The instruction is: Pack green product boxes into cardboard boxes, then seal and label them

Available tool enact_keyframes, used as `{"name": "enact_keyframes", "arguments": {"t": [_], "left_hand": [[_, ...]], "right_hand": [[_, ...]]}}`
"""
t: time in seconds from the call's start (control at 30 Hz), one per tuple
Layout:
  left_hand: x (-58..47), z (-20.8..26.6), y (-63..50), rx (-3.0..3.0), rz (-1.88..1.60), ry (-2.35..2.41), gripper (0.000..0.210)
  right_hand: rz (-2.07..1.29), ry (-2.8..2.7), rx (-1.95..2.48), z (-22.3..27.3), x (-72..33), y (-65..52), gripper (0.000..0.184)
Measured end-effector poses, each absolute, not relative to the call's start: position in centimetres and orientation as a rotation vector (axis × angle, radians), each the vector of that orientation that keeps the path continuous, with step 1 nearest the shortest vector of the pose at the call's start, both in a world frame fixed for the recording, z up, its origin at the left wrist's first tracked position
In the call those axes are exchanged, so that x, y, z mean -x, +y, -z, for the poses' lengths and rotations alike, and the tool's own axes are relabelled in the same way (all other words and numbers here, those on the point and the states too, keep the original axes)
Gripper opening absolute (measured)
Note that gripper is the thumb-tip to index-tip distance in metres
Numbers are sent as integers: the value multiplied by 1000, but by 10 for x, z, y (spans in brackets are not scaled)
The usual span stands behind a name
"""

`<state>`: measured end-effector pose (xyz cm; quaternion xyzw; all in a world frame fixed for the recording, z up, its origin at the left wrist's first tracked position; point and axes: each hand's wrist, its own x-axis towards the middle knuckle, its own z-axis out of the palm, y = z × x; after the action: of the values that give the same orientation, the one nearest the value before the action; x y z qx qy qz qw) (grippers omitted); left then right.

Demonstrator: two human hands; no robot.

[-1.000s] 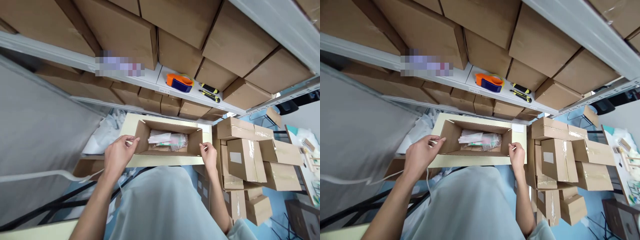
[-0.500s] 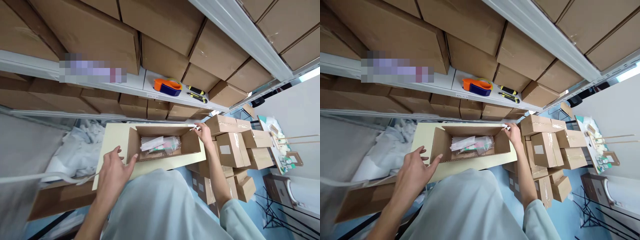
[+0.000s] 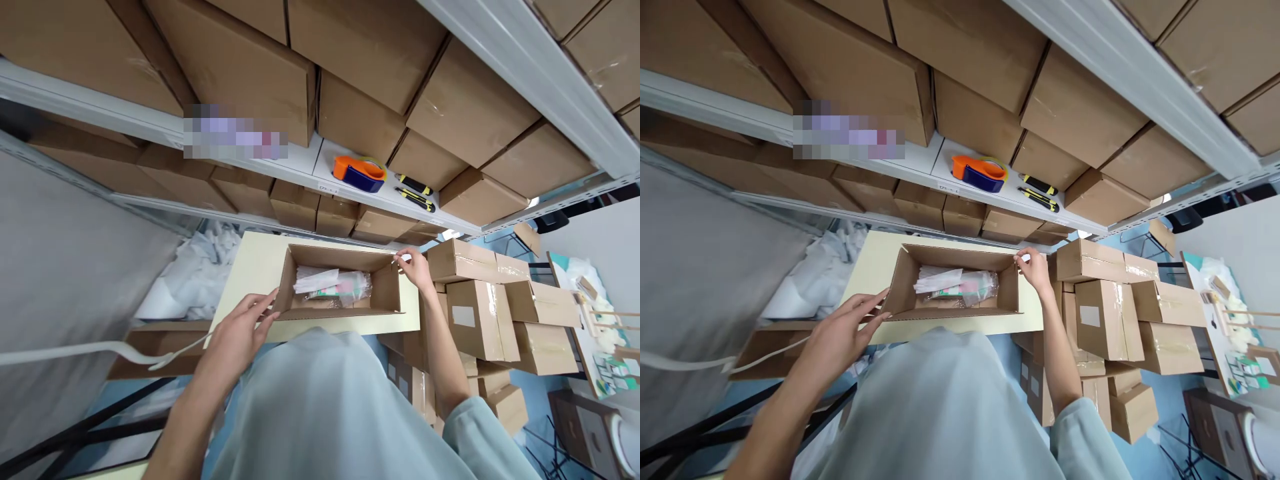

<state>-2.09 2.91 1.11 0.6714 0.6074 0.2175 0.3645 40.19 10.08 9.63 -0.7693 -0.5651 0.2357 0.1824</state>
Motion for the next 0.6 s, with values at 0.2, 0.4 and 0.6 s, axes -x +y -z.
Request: {"name": "enact_keyframes", "arguments": {"t": [0.2, 0.4, 0.6], "left_hand": [[26, -5, 42, -1748, -407, 1191, 67], [2, 12, 46, -1660, -369, 1177, 84], [-14, 29, 37, -1485, -569, 1443, 99]], "right_hand": [[-1010, -1412, 1902, -79, -401, 107, 56], [-1140, -1337, 1817, -64, -409, 104, 65], [-1335, -1347, 1750, -54, -422, 89, 62]]}}
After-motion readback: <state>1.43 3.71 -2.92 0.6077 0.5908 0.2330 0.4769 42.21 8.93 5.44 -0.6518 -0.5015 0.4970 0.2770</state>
